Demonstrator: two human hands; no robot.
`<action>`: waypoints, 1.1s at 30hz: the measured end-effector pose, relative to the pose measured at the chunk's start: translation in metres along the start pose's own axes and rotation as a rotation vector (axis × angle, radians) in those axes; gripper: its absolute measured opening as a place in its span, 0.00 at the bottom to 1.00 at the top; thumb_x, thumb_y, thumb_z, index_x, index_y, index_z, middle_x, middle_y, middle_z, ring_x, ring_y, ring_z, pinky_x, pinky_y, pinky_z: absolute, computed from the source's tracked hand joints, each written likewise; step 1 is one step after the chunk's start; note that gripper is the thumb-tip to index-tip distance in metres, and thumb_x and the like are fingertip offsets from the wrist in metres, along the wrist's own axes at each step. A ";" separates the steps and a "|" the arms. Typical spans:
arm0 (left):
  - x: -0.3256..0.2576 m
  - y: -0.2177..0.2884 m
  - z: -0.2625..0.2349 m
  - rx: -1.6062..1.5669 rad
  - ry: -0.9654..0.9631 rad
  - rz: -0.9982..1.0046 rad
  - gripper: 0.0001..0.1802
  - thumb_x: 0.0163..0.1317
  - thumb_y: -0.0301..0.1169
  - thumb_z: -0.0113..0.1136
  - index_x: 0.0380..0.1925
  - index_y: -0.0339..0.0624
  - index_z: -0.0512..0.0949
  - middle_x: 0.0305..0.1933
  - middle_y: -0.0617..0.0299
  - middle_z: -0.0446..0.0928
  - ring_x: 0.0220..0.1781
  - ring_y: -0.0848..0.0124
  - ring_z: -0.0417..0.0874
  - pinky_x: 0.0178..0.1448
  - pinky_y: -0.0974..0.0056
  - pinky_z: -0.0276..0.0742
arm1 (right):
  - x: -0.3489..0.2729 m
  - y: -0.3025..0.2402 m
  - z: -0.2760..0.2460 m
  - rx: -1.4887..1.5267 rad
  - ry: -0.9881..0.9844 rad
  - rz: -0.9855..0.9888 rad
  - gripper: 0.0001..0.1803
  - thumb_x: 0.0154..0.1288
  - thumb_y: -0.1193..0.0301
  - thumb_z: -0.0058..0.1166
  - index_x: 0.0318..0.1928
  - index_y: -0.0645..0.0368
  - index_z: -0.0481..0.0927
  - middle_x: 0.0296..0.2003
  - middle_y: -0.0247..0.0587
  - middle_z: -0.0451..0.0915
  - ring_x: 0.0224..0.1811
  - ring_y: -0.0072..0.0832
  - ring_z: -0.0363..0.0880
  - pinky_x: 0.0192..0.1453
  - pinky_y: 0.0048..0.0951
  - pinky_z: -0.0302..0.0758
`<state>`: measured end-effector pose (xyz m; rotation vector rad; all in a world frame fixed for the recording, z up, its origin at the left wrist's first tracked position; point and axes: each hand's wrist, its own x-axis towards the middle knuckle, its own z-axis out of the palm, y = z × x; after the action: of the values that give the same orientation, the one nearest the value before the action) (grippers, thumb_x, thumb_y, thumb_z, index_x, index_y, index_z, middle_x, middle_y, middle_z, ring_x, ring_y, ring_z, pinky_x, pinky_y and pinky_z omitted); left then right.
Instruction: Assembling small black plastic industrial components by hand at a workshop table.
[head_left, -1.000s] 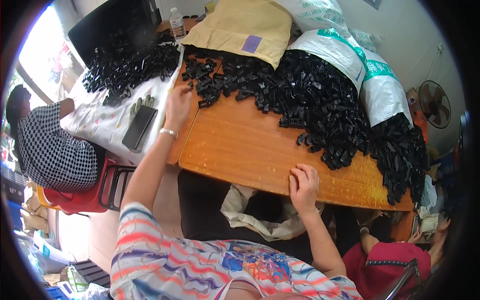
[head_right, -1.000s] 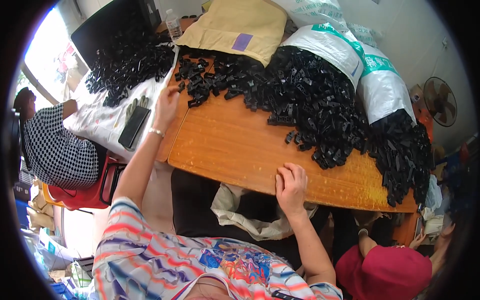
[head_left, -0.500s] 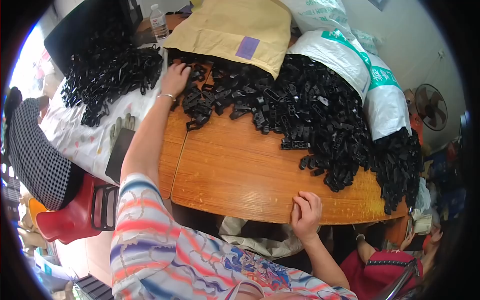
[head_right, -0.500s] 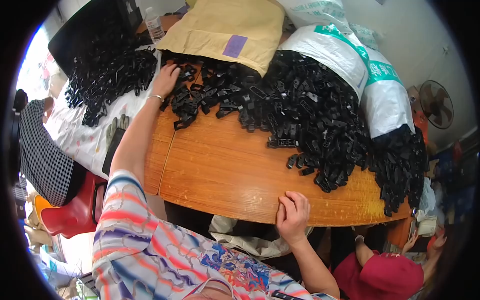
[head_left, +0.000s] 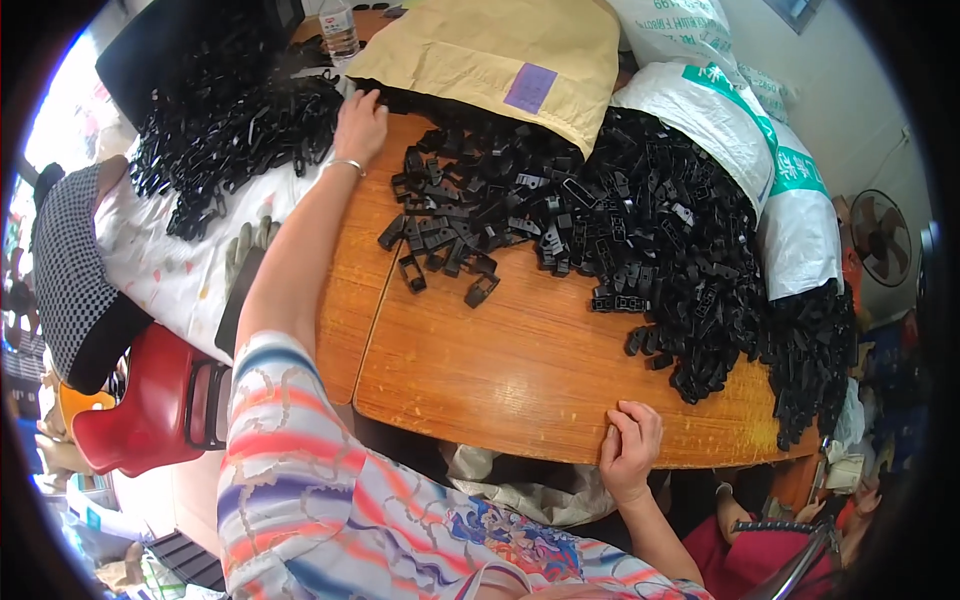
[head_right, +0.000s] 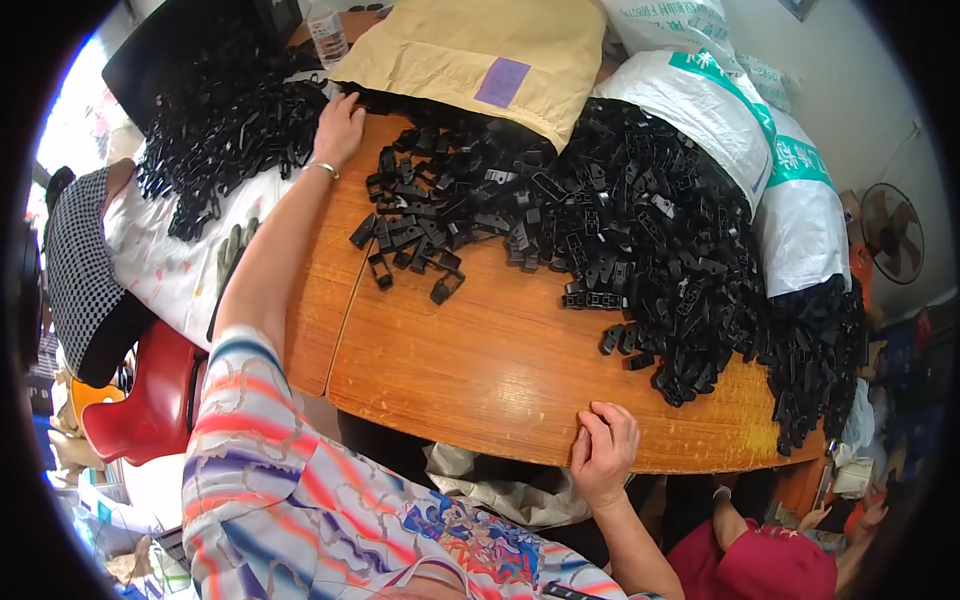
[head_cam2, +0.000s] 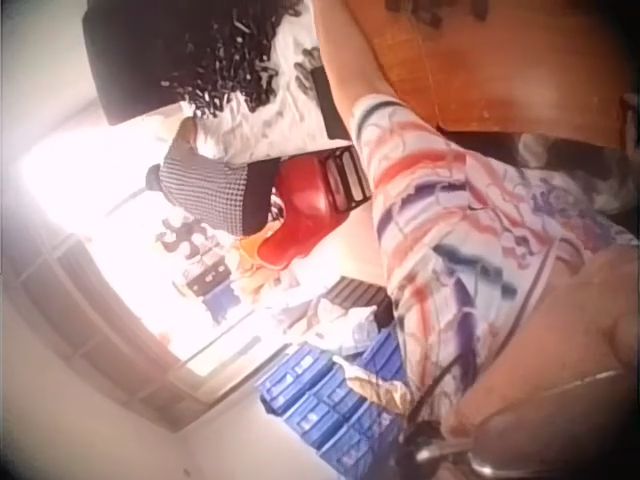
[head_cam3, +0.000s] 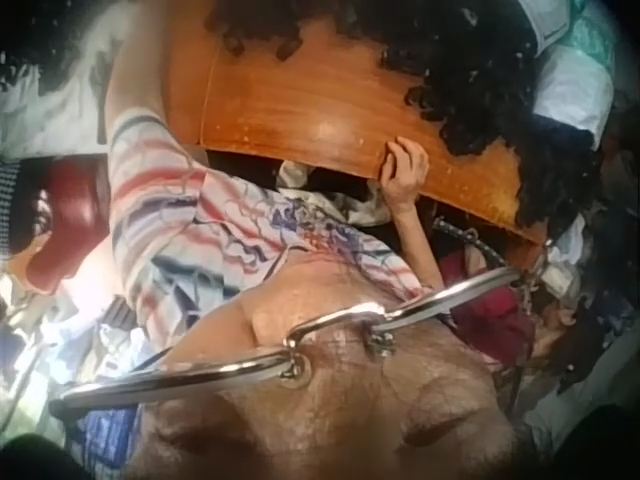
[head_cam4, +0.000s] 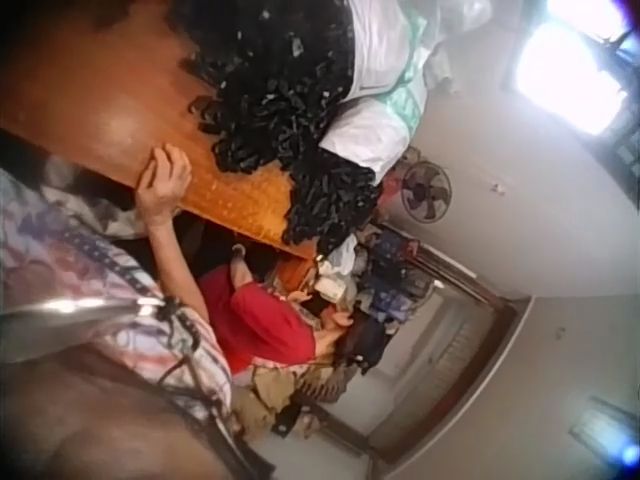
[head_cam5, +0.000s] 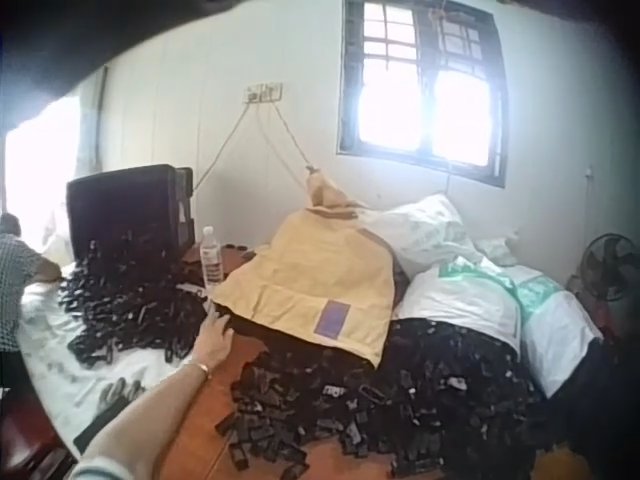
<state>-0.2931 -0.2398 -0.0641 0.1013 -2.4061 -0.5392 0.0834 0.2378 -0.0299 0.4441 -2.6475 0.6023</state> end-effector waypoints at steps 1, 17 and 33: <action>0.007 -0.009 0.005 0.070 -0.057 -0.030 0.26 0.67 0.40 0.51 0.63 0.43 0.71 0.70 0.46 0.65 0.71 0.48 0.63 0.74 0.51 0.60 | 0.001 0.002 0.001 0.010 -0.008 -0.003 0.13 0.53 0.82 0.55 0.41 0.61 0.79 0.45 0.48 0.76 0.49 0.48 0.75 0.54 0.43 0.70; 0.052 0.017 0.041 0.461 -0.203 -0.065 0.32 0.65 0.51 0.45 0.56 0.36 0.76 0.62 0.45 0.74 0.69 0.50 0.66 0.74 0.46 0.56 | -0.005 0.001 -0.004 -0.021 -0.064 0.019 0.15 0.51 0.82 0.56 0.41 0.61 0.79 0.45 0.47 0.77 0.49 0.48 0.75 0.54 0.44 0.70; -0.045 0.089 -0.017 -0.583 -0.325 0.046 0.27 0.69 0.44 0.54 0.61 0.38 0.73 0.59 0.47 0.77 0.61 0.54 0.77 0.65 0.59 0.69 | 0.057 0.008 -0.015 0.284 -0.171 -0.048 0.08 0.56 0.83 0.55 0.37 0.63 0.79 0.36 0.49 0.79 0.41 0.44 0.79 0.43 0.37 0.77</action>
<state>-0.2419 -0.1552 -0.0424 -0.3157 -2.4386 -1.2898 0.0345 0.2392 0.0043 0.6657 -2.7093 0.9707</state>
